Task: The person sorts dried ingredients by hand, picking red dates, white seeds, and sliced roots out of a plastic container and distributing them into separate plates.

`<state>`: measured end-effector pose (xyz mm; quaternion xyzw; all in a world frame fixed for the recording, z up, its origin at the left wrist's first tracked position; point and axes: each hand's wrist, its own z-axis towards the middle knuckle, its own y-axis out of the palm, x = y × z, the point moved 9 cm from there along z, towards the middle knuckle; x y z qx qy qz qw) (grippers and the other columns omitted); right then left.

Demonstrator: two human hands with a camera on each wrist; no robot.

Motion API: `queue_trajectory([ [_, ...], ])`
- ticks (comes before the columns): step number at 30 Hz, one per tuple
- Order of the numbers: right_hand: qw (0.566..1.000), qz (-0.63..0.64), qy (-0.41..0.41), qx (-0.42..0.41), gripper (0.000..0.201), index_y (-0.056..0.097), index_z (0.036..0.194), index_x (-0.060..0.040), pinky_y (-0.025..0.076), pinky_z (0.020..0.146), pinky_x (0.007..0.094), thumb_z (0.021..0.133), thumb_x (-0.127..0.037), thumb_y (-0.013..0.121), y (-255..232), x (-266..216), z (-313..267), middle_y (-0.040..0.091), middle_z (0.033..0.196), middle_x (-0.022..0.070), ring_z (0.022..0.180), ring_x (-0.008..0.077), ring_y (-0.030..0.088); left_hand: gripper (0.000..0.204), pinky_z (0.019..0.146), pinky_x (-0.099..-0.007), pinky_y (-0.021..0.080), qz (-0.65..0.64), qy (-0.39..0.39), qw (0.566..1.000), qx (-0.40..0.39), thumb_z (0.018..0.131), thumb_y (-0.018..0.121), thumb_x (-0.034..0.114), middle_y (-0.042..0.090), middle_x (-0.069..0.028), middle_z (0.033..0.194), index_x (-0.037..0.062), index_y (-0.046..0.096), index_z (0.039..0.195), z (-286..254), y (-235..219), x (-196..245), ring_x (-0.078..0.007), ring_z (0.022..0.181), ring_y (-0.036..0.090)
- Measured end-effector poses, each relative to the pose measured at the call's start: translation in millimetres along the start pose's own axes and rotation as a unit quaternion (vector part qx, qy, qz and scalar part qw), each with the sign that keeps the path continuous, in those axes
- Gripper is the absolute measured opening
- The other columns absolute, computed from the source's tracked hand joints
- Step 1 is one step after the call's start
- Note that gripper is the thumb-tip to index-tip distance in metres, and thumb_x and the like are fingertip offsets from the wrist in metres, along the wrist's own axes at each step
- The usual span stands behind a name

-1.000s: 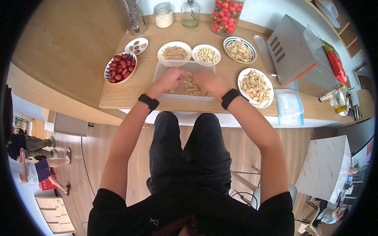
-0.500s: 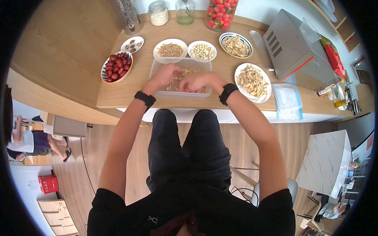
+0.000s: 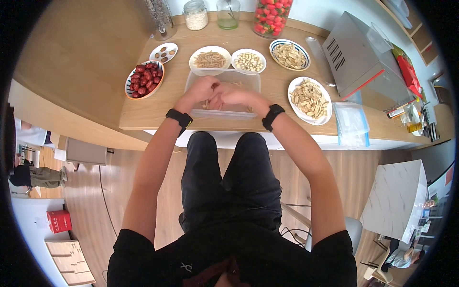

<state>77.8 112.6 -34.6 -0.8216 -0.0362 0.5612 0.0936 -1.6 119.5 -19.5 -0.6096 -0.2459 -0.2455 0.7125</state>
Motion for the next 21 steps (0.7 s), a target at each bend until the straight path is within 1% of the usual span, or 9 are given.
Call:
queue_trajectory([
  [1, 0.996, -0.047, -0.052, 0.047, 0.035, 0.064, 0.112, -0.0021, 0.052, 0.086, 0.0313, 0.084, 0.001, 0.044, -19, -5, 1, 0.066, 0.114, 0.0138, 0.107, 0.0200, 0.064, 0.015, 0.072, -0.0436, 0.053, 0.070, -0.019, 0.997, -0.020, 0.075, 0.066, 0.007, 0.068, -0.0204, 0.084, 0.0017, 0.071, 0.088, -2, -1, 5, -0.0356, 0.081, 0.067],
  [5, 0.974, -0.163, -0.121, 0.097, 0.034, 0.065, 0.112, -0.0026, 0.053, 0.084, 0.0328, 0.085, -0.001, 0.044, -54, -24, -18, 0.068, 0.111, 0.0141, 0.102, 0.0231, 0.066, 0.021, 0.073, -0.0423, 0.052, 0.077, -0.024, 0.997, 0.002, 0.074, 0.057, -0.006, 0.068, -0.0212, 0.087, -0.0011, 0.068, 0.091, -1, 1, 2, -0.0371, 0.082, 0.066],
  [7, 0.975, -0.211, 0.067, -0.033, 0.034, 0.065, 0.110, -0.0022, 0.054, 0.082, 0.0344, 0.085, -0.003, 0.042, -34, -22, -42, 0.069, 0.104, 0.0131, 0.097, 0.0237, 0.067, 0.023, 0.074, -0.0426, 0.052, 0.029, 0.021, 0.999, 0.016, 0.074, 0.054, -0.007, 0.068, -0.0213, 0.089, -0.0009, 0.068, 0.091, 0, 5, 0, -0.0365, 0.084, 0.066],
  [8, 0.975, -0.210, 0.068, -0.032, 0.034, 0.065, 0.110, -0.0022, 0.054, 0.082, 0.0344, 0.085, -0.003, 0.042, -30, -26, -45, 0.069, 0.104, 0.0131, 0.097, 0.0237, 0.067, 0.023, 0.074, -0.0426, 0.052, 0.029, 0.022, 0.999, 0.016, 0.074, 0.054, -0.007, 0.068, -0.0213, 0.089, -0.0009, 0.068, 0.091, 1, 5, -1, -0.0365, 0.084, 0.066],
  [10, 0.913, -0.325, 0.168, -0.181, 0.035, 0.066, 0.108, -0.0015, 0.055, 0.079, 0.0353, 0.084, -0.005, 0.040, -3, -10, -57, 0.070, 0.100, 0.0127, 0.094, 0.0221, 0.068, 0.018, 0.075, -0.0420, 0.053, 0.036, 0.007, 0.999, 0.014, 0.075, 0.059, 0.001, 0.069, -0.0191, 0.089, 0.0033, 0.072, 0.088, 3, 6, -4, -0.0345, 0.085, 0.067],
  [14, 0.921, -0.255, 0.234, -0.179, 0.032, 0.067, 0.104, -0.0008, 0.056, 0.076, 0.0340, 0.082, -0.003, 0.044, -13, 35, -33, 0.070, 0.098, 0.0125, 0.090, 0.0199, 0.068, 0.021, 0.075, -0.0409, 0.053, 0.027, -0.002, 0.999, 0.022, 0.074, 0.059, 0.001, 0.069, -0.0183, 0.090, 0.0056, 0.073, 0.089, -1, 1, -1, -0.0336, 0.087, 0.067],
  [16, 0.969, -0.244, -0.041, -0.025, 0.029, 0.067, 0.102, 0.0000, 0.055, 0.076, 0.0343, 0.081, -0.001, 0.047, -39, -1, -14, 0.069, 0.095, 0.0121, 0.088, 0.0203, 0.067, 0.021, 0.075, -0.0416, 0.053, 0.040, -0.004, 0.999, 0.017, 0.074, 0.060, 0.001, 0.069, -0.0181, 0.089, 0.0067, 0.073, 0.089, 0, 3, -5, -0.0338, 0.086, 0.067],
  [20, 0.976, -0.209, -0.058, 0.035, 0.028, 0.066, 0.103, -0.0002, 0.053, 0.078, 0.0357, 0.079, 0.000, 0.053, -62, -25, -23, 0.069, 0.093, 0.0122, 0.088, 0.0219, 0.066, 0.023, 0.071, -0.0399, 0.052, 0.066, 0.037, 0.997, 0.022, 0.074, 0.056, -0.007, 0.068, -0.0205, 0.087, 0.0017, 0.070, 0.090, 0, 5, 2, -0.0336, 0.081, 0.067],
  [21, 0.951, -0.299, -0.054, 0.057, 0.029, 0.066, 0.105, -0.0010, 0.052, 0.079, 0.0357, 0.079, 0.002, 0.054, -64, -26, -25, 0.068, 0.095, 0.0128, 0.088, 0.0236, 0.066, 0.023, 0.071, -0.0404, 0.052, 0.058, 0.026, 0.998, 0.011, 0.075, 0.056, -0.006, 0.068, -0.0204, 0.087, 0.0017, 0.070, 0.091, 1, 6, 2, -0.0337, 0.081, 0.067],
])
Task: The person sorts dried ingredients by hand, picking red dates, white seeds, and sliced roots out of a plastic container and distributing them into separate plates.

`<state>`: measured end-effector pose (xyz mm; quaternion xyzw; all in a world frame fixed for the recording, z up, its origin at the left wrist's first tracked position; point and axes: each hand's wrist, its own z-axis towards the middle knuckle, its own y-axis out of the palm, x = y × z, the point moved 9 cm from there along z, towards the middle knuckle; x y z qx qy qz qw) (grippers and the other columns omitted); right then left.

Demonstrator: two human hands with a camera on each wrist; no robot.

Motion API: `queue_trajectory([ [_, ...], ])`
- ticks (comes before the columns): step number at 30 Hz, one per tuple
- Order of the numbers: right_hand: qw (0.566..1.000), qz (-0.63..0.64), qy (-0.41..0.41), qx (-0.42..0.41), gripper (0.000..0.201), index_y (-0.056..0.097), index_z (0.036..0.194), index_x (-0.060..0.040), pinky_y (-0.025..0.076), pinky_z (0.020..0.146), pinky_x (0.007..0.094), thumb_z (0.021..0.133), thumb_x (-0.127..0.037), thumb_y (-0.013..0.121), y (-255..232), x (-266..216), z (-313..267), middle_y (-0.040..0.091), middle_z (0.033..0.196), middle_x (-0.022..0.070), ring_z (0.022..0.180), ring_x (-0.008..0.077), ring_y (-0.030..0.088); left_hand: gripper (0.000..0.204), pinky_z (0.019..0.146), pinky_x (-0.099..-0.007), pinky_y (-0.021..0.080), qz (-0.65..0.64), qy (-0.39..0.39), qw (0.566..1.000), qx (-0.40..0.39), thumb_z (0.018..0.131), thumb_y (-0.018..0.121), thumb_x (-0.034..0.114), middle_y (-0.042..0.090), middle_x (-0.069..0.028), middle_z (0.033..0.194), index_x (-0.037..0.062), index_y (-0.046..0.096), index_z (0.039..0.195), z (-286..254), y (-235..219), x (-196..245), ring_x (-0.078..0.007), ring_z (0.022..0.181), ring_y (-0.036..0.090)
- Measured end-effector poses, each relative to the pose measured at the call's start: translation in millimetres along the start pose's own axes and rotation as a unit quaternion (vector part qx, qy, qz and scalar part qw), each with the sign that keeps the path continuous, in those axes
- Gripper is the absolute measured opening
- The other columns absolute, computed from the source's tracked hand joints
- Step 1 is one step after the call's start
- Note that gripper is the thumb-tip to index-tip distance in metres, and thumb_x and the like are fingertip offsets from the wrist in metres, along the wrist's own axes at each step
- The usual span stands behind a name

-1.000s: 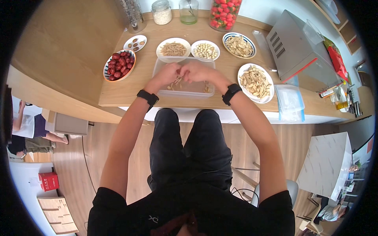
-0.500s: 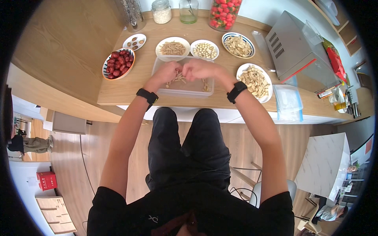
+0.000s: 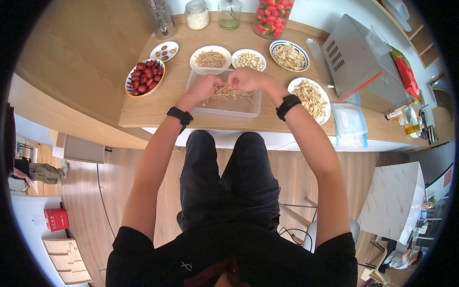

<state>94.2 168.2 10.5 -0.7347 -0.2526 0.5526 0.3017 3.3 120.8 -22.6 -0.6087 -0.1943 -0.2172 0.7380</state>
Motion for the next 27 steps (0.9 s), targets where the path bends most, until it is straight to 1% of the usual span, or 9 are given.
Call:
queue_trajectory([
  [1, 0.995, -0.095, 0.003, 0.016, 0.031, 0.065, 0.107, -0.0018, 0.052, 0.080, 0.0358, 0.078, 0.003, 0.056, -3, -1, -1, 0.068, 0.096, 0.0135, 0.089, 0.0254, 0.065, 0.022, 0.071, -0.0408, 0.052, -0.008, -0.010, 1.000, -0.010, 0.075, 0.056, -0.006, 0.068, -0.0203, 0.087, 0.0017, 0.070, 0.092, 1, 0, 0, -0.0337, 0.080, 0.067],
  [5, 0.981, -0.187, 0.009, 0.056, 0.029, 0.066, 0.106, -0.0051, 0.051, 0.081, 0.0404, 0.078, 0.001, 0.059, 23, 5, -2, 0.067, 0.095, 0.0162, 0.091, 0.0315, 0.064, 0.012, 0.074, -0.0442, 0.051, -0.025, -0.015, 0.999, 0.016, 0.075, 0.062, 0.005, 0.067, -0.0187, 0.086, 0.0043, 0.070, 0.084, 1, -1, -3, -0.0357, 0.084, 0.065],
  [7, 0.949, -0.280, -0.024, 0.147, 0.022, 0.066, 0.095, -0.0062, 0.051, 0.079, 0.0413, 0.073, -0.004, 0.066, 22, 5, 0, 0.067, 0.093, 0.0172, 0.092, 0.0346, 0.064, 0.011, 0.075, -0.0448, 0.051, -0.019, -0.022, 1.000, -0.006, 0.072, 0.066, 0.006, 0.067, -0.0182, 0.087, 0.0027, 0.068, 0.082, -3, -3, 7, -0.0361, 0.085, 0.064],
  [10, 0.970, -0.209, 0.008, 0.120, 0.021, 0.065, 0.091, -0.0067, 0.051, 0.076, 0.0427, 0.071, -0.003, 0.067, 21, 12, -1, 0.067, 0.088, 0.0160, 0.090, 0.0343, 0.064, 0.014, 0.072, -0.0418, 0.052, -0.006, 0.049, 0.999, 0.020, 0.075, 0.063, 0.003, 0.066, -0.0169, 0.080, -0.0006, 0.065, 0.088, -6, -5, 16, -0.0335, 0.078, 0.065],
  [14, 0.966, -0.236, 0.028, 0.098, 0.021, 0.065, 0.090, -0.0068, 0.051, 0.074, 0.0440, 0.069, -0.003, 0.068, 9, 14, -1, 0.066, 0.083, 0.0151, 0.088, 0.0339, 0.065, 0.016, 0.073, -0.0417, 0.051, 0.003, 0.049, 0.999, 0.000, 0.077, 0.063, 0.003, 0.065, -0.0166, 0.082, -0.0001, 0.064, 0.093, -2, -1, 11, -0.0334, 0.080, 0.064],
  [16, 0.962, -0.174, -0.042, 0.205, 0.019, 0.065, 0.088, -0.0066, 0.051, 0.071, 0.0449, 0.070, -0.005, 0.068, -16, 2, -7, 0.066, 0.080, 0.0158, 0.084, 0.0346, 0.065, 0.018, 0.073, -0.0418, 0.050, 0.027, -0.015, 0.997, -0.064, 0.079, 0.060, 0.000, 0.065, -0.0179, 0.085, 0.0001, 0.063, 0.097, 0, 7, 3, -0.0335, 0.083, 0.064],
  [20, 0.957, -0.248, -0.021, 0.151, 0.017, 0.066, 0.090, -0.0068, 0.052, 0.071, 0.0444, 0.072, -0.008, 0.068, -11, 4, -12, 0.067, 0.081, 0.0163, 0.081, 0.0350, 0.066, 0.018, 0.073, -0.0419, 0.049, -0.007, -0.011, 0.999, -0.032, 0.081, 0.057, -0.002, 0.065, -0.0188, 0.085, -0.0002, 0.063, 0.098, -2, 0, 11, -0.0335, 0.084, 0.063],
  [22, 0.961, -0.269, 0.048, 0.042, 0.017, 0.067, 0.092, -0.0074, 0.052, 0.071, 0.0446, 0.075, -0.011, 0.067, 9, -7, -23, 0.068, 0.085, 0.0162, 0.081, 0.0349, 0.066, 0.017, 0.072, -0.0417, 0.049, -0.020, -0.007, 1.000, 0.002, 0.083, 0.056, -0.002, 0.065, -0.0189, 0.084, -0.0003, 0.064, 0.098, -3, -3, 8, -0.0333, 0.083, 0.063],
  [27, 0.954, -0.281, 0.065, 0.083, 0.017, 0.068, 0.092, -0.0080, 0.053, 0.073, 0.0464, 0.077, -0.015, 0.067, 22, 3, -18, 0.070, 0.089, 0.0152, 0.085, 0.0345, 0.067, 0.022, 0.072, -0.0405, 0.050, -0.010, -0.014, 1.000, -0.004, 0.082, 0.054, -0.005, 0.065, -0.0177, 0.086, 0.0000, 0.063, 0.102, -4, -8, 13, -0.0326, 0.082, 0.063],
])
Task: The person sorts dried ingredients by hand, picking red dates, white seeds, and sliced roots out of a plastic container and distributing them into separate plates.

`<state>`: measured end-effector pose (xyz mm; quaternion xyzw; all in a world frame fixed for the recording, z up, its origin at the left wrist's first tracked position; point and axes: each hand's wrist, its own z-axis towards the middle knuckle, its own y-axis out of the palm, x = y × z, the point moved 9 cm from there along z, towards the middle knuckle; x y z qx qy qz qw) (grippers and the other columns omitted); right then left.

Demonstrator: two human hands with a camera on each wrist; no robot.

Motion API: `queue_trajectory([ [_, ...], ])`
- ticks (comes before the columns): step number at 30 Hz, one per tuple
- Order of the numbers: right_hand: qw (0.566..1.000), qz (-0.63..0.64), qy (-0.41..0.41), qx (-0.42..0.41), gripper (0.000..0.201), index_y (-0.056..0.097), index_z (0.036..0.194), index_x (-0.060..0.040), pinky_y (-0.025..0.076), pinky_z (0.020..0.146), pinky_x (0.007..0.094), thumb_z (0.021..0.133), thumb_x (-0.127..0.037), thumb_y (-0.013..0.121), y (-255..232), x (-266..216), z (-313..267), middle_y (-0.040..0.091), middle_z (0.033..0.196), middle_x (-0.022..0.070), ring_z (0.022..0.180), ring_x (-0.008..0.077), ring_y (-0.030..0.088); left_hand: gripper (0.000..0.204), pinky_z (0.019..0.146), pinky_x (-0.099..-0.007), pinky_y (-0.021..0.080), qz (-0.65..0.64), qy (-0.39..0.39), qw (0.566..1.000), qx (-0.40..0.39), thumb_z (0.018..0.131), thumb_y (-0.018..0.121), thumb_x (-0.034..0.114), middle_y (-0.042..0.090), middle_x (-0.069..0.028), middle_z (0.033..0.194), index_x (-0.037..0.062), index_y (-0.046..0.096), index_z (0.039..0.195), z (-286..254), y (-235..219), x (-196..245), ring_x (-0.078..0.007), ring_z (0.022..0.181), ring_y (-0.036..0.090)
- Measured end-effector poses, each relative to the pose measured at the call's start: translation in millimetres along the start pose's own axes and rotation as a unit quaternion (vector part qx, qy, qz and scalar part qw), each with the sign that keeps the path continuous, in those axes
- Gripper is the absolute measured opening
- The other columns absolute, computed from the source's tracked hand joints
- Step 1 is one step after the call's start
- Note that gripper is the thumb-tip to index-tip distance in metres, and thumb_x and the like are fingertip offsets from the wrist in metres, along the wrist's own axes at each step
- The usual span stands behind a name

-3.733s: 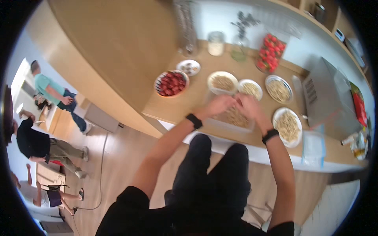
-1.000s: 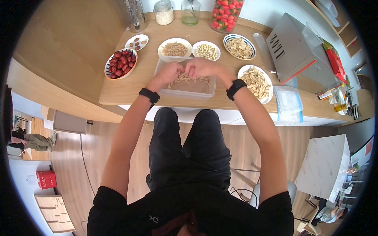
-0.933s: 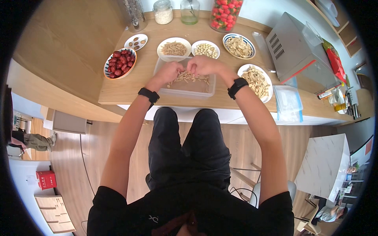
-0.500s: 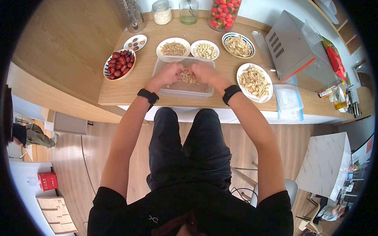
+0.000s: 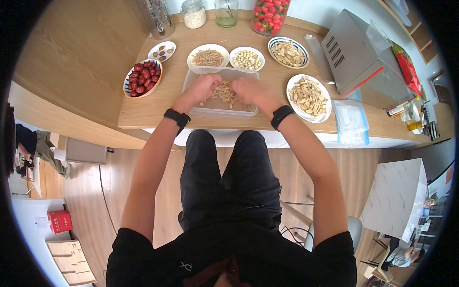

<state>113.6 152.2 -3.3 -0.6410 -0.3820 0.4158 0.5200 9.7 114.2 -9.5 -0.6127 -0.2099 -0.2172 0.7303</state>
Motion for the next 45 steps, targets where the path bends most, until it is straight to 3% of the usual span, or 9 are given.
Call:
queue_trajectory([
  [5, 0.999, 0.018, 0.027, 0.001, 0.012, 0.066, 0.089, -0.0079, 0.052, 0.074, 0.0468, 0.078, -0.013, 0.064, 3, 6, -1, 0.069, 0.089, 0.0135, 0.088, 0.0341, 0.067, 0.028, 0.072, -0.0377, 0.050, -0.032, 0.013, 0.999, 0.022, 0.081, 0.054, -0.008, 0.063, -0.0148, 0.086, 0.0011, 0.061, 0.106, 0, -3, 6, -0.0291, 0.081, 0.062],
  [7, 0.998, 0.022, -0.010, 0.061, 0.010, 0.062, 0.088, -0.0114, 0.050, 0.074, 0.0464, 0.079, -0.016, 0.063, 4, 4, 1, 0.067, 0.085, 0.0124, 0.088, 0.0328, 0.064, 0.028, 0.072, -0.0356, 0.051, -0.062, 0.013, 0.998, 0.026, 0.083, 0.056, -0.007, 0.063, -0.0123, 0.087, 0.0014, 0.060, 0.109, -2, -6, 7, -0.0255, 0.081, 0.062],
  [10, 0.998, 0.020, -0.002, 0.053, 0.010, 0.062, 0.088, -0.0116, 0.050, 0.074, 0.0457, 0.079, -0.015, 0.064, 1, 3, 0, 0.067, 0.085, 0.0116, 0.088, 0.0321, 0.065, 0.026, 0.073, -0.0347, 0.051, -0.081, 0.027, 0.996, 0.028, 0.085, 0.057, -0.005, 0.062, -0.0109, 0.087, 0.0010, 0.059, 0.110, -2, -6, 8, -0.0236, 0.081, 0.061],
  [13, 0.999, 0.031, 0.022, 0.019, 0.008, 0.064, 0.087, -0.0111, 0.052, 0.075, 0.0444, 0.080, -0.011, 0.062, -3, 0, -3, 0.069, 0.091, 0.0116, 0.091, 0.0328, 0.066, 0.026, 0.073, -0.0346, 0.051, -0.077, 0.031, 0.996, 0.030, 0.085, 0.058, -0.005, 0.063, -0.0115, 0.089, 0.0002, 0.059, 0.110, -1, -4, 7, -0.0238, 0.082, 0.062],
  [23, 0.998, 0.052, 0.031, 0.034, 0.005, 0.065, 0.084, -0.0112, 0.052, 0.074, 0.0438, 0.079, -0.010, 0.063, -4, 5, -4, 0.069, 0.087, 0.0119, 0.088, 0.0325, 0.066, 0.023, 0.080, -0.0359, 0.051, -0.068, 0.036, 0.996, 0.044, 0.089, 0.052, -0.001, 0.068, -0.0187, 0.094, -0.0012, 0.061, 0.110, -1, -8, 11, -0.0290, 0.088, 0.065],
  [26, 0.998, 0.052, 0.017, 0.045, 0.013, 0.064, 0.085, -0.0111, 0.050, 0.072, 0.0437, 0.073, -0.006, 0.063, -2, 4, -3, 0.068, 0.084, 0.0105, 0.087, 0.0314, 0.065, 0.023, 0.080, -0.0365, 0.051, -0.056, 0.042, 0.997, 0.040, 0.089, 0.052, -0.002, 0.068, -0.0196, 0.100, -0.0012, 0.061, 0.110, -2, -7, 10, -0.0308, 0.090, 0.066],
  [38, 0.998, -0.030, 0.032, 0.034, 0.008, 0.068, 0.084, -0.0100, 0.054, 0.073, 0.0435, 0.079, -0.010, 0.062, 2, 2, 0, 0.071, 0.086, 0.0112, 0.087, 0.0308, 0.068, 0.034, 0.069, -0.0361, 0.050, -0.065, 0.031, 0.997, 0.019, 0.077, 0.052, -0.012, 0.065, -0.0115, 0.084, 0.0002, 0.059, 0.108, 0, -5, 7, -0.0240, 0.076, 0.063],
  [40, 0.999, 0.000, 0.031, 0.024, 0.010, 0.064, 0.085, -0.0087, 0.050, 0.073, 0.0467, 0.078, -0.014, 0.060, -1, 2, -1, 0.068, 0.082, 0.0149, 0.085, 0.0349, 0.065, 0.037, 0.069, -0.0349, 0.050, -0.071, 0.040, 0.996, 0.033, 0.075, 0.052, -0.013, 0.065, -0.0115, 0.084, 0.0009, 0.060, 0.109, -1, -9, 10, -0.0226, 0.075, 0.062],
  [45, 0.994, 0.085, 0.018, 0.073, 0.010, 0.063, 0.084, -0.0065, 0.051, 0.070, 0.0458, 0.077, -0.013, 0.060, -14, 0, -5, 0.067, 0.078, 0.0154, 0.080, 0.0341, 0.066, 0.034, 0.069, -0.0314, 0.050, -0.111, 0.032, 0.991, 0.063, 0.081, 0.050, -0.011, 0.066, -0.0102, 0.085, 0.0017, 0.060, 0.111, 0, -13, 7, -0.0191, 0.076, 0.063],
])
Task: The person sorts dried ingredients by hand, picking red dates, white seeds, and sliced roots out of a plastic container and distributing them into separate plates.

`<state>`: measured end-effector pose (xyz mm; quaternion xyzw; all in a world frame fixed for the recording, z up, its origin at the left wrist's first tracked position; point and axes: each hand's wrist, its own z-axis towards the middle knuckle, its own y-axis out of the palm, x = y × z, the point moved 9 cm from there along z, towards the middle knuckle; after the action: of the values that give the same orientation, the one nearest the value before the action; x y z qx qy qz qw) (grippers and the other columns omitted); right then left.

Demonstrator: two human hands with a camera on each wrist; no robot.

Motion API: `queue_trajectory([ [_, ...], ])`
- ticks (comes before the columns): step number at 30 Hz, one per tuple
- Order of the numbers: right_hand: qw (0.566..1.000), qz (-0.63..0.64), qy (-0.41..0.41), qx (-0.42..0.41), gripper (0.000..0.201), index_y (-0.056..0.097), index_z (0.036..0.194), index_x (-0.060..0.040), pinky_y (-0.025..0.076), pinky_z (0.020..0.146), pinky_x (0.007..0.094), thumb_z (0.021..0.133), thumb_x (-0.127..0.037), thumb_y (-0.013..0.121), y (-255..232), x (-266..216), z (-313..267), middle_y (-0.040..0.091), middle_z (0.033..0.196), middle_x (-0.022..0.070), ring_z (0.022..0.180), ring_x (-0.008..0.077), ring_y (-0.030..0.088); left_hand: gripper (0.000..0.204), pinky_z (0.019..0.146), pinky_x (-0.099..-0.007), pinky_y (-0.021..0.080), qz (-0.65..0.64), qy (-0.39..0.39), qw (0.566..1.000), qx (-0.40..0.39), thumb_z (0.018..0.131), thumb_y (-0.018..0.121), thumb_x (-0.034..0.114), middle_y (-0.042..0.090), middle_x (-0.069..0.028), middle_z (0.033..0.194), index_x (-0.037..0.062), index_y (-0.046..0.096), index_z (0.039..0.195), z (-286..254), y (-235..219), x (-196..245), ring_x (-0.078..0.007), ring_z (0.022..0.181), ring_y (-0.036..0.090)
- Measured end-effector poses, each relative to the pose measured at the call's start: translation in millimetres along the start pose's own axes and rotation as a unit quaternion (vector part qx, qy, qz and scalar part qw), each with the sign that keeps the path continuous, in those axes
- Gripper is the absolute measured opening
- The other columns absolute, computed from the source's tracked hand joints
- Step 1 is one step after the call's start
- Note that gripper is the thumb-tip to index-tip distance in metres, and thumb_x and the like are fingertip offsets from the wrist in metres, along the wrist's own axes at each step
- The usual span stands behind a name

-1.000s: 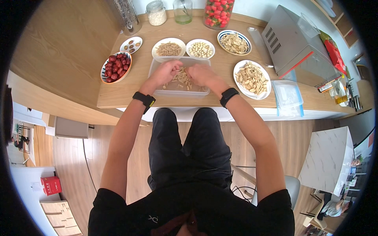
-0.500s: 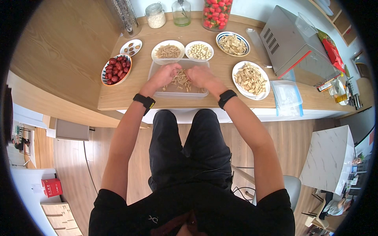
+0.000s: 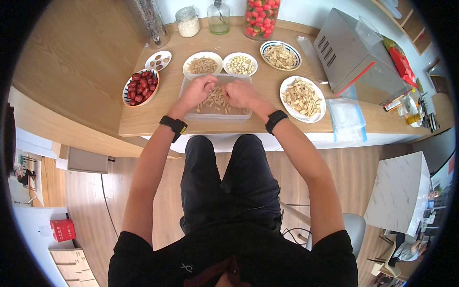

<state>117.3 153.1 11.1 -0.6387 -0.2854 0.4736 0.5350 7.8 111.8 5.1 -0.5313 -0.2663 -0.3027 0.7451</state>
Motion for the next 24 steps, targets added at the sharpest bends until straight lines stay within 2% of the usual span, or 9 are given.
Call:
queue_trajectory([
  [7, 0.971, 0.201, -0.056, 0.114, 0.011, 0.066, 0.087, -0.0051, 0.052, 0.067, 0.0386, 0.077, -0.010, 0.063, -43, -4, 26, 0.068, 0.079, 0.0146, 0.072, 0.0295, 0.067, 0.020, 0.060, -0.0305, 0.053, -0.167, 0.004, 0.984, 0.054, 0.087, 0.052, -0.005, 0.067, -0.0093, 0.079, -0.0026, 0.061, 0.105, 20, -53, -15, -0.0152, 0.065, 0.065],
  [11, 0.967, 0.195, -0.051, 0.157, 0.012, 0.066, 0.089, -0.0040, 0.052, 0.068, 0.0381, 0.079, -0.010, 0.063, -68, -7, 67, 0.069, 0.079, 0.0142, 0.073, 0.0294, 0.067, 0.019, 0.059, -0.0291, 0.052, -0.173, -0.056, 0.983, 0.037, 0.089, 0.050, -0.004, 0.067, -0.0079, 0.080, -0.0042, 0.059, 0.106, 43, -78, -24, -0.0144, 0.066, 0.065],
  [13, 0.962, 0.223, 0.009, 0.158, 0.008, 0.065, 0.087, -0.0001, 0.052, 0.066, 0.0345, 0.082, -0.007, 0.063, -65, 4, 86, 0.069, 0.077, 0.0116, 0.069, 0.0229, 0.066, 0.022, 0.071, -0.0298, 0.053, -0.086, -0.142, 0.986, 0.026, 0.090, 0.052, -0.003, 0.069, -0.0145, 0.092, -0.0033, 0.058, 0.112, 49, -81, -34, -0.0185, 0.078, 0.067],
  [17, 0.961, 0.196, 0.038, 0.192, 0.010, 0.064, 0.090, 0.0000, 0.051, 0.065, 0.0343, 0.083, -0.006, 0.062, -64, 8, 88, 0.069, 0.077, 0.0119, 0.069, 0.0221, 0.066, 0.023, 0.075, -0.0357, 0.053, 0.075, -0.134, 0.987, 0.051, 0.090, 0.054, 0.002, 0.069, -0.0190, 0.095, -0.0029, 0.058, 0.113, 49, -89, -28, -0.0255, 0.084, 0.068],
  [19, 0.970, 0.183, -0.058, 0.148, 0.012, 0.063, 0.095, 0.0002, 0.051, 0.065, 0.0335, 0.085, -0.007, 0.059, -55, -11, 79, 0.069, 0.080, 0.0117, 0.069, 0.0188, 0.066, 0.023, 0.076, -0.0393, 0.051, 0.141, 0.013, 0.983, 0.120, 0.090, 0.058, 0.009, 0.068, -0.0193, 0.091, -0.0005, 0.061, 0.111, 42, -95, -16, -0.0319, 0.084, 0.067],
  [20, 0.971, 0.184, -0.057, 0.145, 0.012, 0.063, 0.095, 0.0002, 0.051, 0.065, 0.0335, 0.085, -0.007, 0.059, -55, -17, 67, 0.069, 0.080, 0.0117, 0.069, 0.0188, 0.066, 0.023, 0.076, -0.0393, 0.051, 0.139, 0.010, 0.983, 0.119, 0.090, 0.058, 0.009, 0.068, -0.0193, 0.091, -0.0005, 0.061, 0.111, 35, -97, -12, -0.0319, 0.084, 0.067],
  [22, 0.973, 0.208, -0.090, -0.042, 0.014, 0.062, 0.098, -0.0010, 0.052, 0.064, 0.0322, 0.088, -0.007, 0.055, -27, -43, 41, 0.069, 0.086, 0.0105, 0.071, 0.0164, 0.066, 0.020, 0.076, -0.0395, 0.050, 0.110, 0.043, 0.993, 0.031, 0.089, 0.060, 0.011, 0.068, -0.0175, 0.089, 0.0000, 0.063, 0.105, 11, -84, 16, -0.0320, 0.083, 0.066],
  [23, 0.973, 0.211, -0.086, -0.041, 0.014, 0.062, 0.098, -0.0010, 0.052, 0.064, 0.0322, 0.088, -0.007, 0.055, -21, -38, 38, 0.069, 0.086, 0.0105, 0.071, 0.0164, 0.066, 0.020, 0.076, -0.0395, 0.050, 0.109, 0.044, 0.993, 0.027, 0.089, 0.060, 0.011, 0.068, -0.0175, 0.089, 0.0000, 0.063, 0.105, 3, -85, 27, -0.0320, 0.083, 0.066],
  [24, 0.958, 0.242, -0.069, -0.135, 0.016, 0.063, 0.098, -0.0024, 0.053, 0.065, 0.0331, 0.085, -0.008, 0.056, 5, -33, 33, 0.069, 0.085, 0.0108, 0.075, 0.0189, 0.068, 0.017, 0.074, -0.0383, 0.050, 0.130, 0.041, 0.988, -0.076, 0.087, 0.060, 0.011, 0.067, -0.0173, 0.087, 0.0001, 0.063, 0.099, -5, -68, 32, -0.0314, 0.080, 0.065],
])
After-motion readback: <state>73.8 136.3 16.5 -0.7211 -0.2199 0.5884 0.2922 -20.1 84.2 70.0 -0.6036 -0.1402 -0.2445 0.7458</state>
